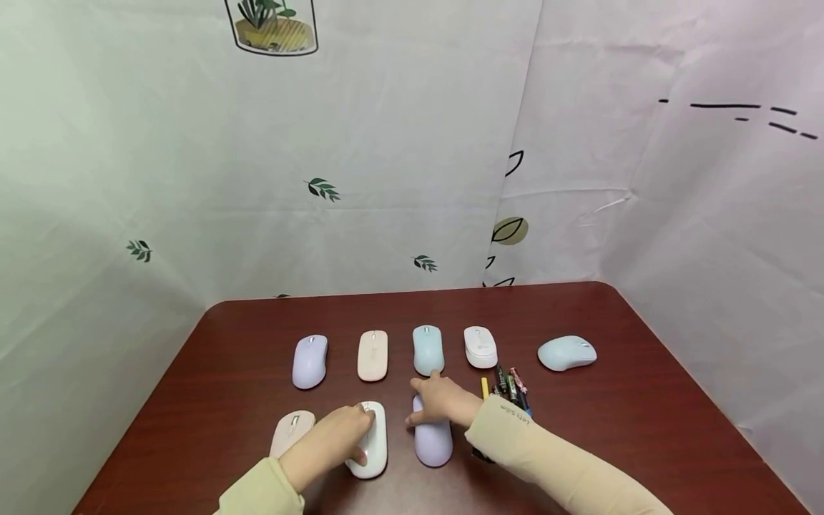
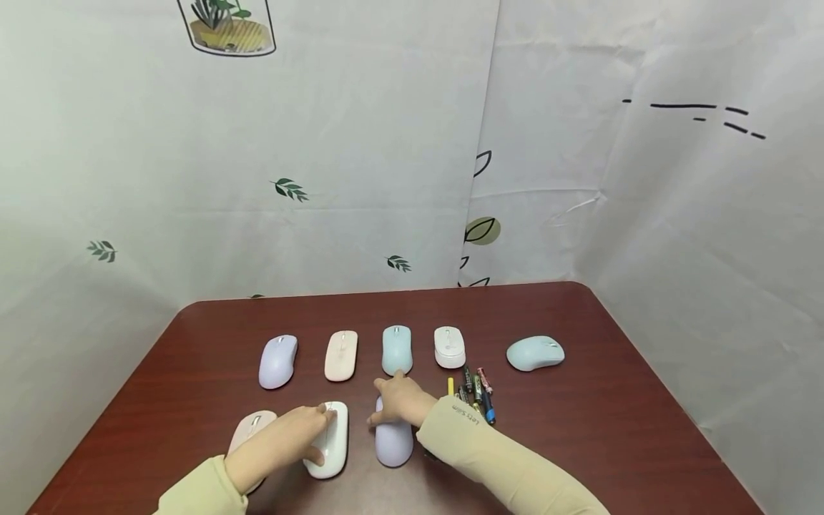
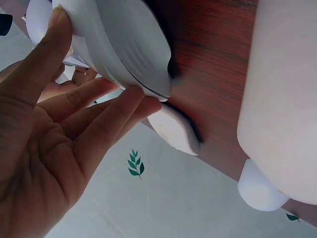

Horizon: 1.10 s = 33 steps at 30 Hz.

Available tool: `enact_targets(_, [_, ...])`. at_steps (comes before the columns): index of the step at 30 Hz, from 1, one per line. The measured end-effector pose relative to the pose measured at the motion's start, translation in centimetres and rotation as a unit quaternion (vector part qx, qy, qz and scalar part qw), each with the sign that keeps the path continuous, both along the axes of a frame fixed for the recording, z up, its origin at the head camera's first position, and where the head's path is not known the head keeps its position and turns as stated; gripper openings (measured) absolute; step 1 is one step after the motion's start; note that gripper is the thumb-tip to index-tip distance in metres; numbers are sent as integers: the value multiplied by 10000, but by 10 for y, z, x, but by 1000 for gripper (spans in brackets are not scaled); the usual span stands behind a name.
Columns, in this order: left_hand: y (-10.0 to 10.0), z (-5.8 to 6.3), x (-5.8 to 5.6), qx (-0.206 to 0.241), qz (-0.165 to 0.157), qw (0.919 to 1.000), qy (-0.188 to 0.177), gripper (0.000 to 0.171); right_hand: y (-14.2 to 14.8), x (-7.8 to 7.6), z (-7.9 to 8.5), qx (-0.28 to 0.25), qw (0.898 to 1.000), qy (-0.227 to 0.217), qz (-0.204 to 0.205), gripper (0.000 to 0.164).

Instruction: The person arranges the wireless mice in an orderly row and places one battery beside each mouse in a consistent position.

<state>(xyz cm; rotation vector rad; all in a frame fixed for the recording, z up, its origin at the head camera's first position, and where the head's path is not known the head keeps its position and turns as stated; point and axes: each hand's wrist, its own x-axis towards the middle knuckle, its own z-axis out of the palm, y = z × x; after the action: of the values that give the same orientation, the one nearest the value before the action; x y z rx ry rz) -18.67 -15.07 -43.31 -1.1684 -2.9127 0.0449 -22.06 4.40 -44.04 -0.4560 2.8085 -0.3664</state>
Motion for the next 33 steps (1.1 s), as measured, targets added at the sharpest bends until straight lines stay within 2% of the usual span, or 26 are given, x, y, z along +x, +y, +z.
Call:
enact_targets(6, [1,0,-1,-7,28,10000,31,52,3,-3,1,-61,9999,-113,-47,64])
enact_targets(13, [3,2,-3,-63,113,9999,-57,53,5,-5,2,-50,9999,45,148,55])
enact_targets(21, [2,0,-2,-120,-75,9998,122,50,14,-1,11,60,9994,142,320,49])
enact_targets(27, [0,0,-3,-123,-189,9991,345,48,36,-1,27,-268,9986,-32,460,48])
enact_targets(29, [-1,0,-3,-68,-188,9991,361,48,47,-2,31,-399,9974,-123,588,43])
enact_targets(33, [-1,0,-4,110,-96,9996,253,49,72,-5,36,-603,9954,-30,748,38])
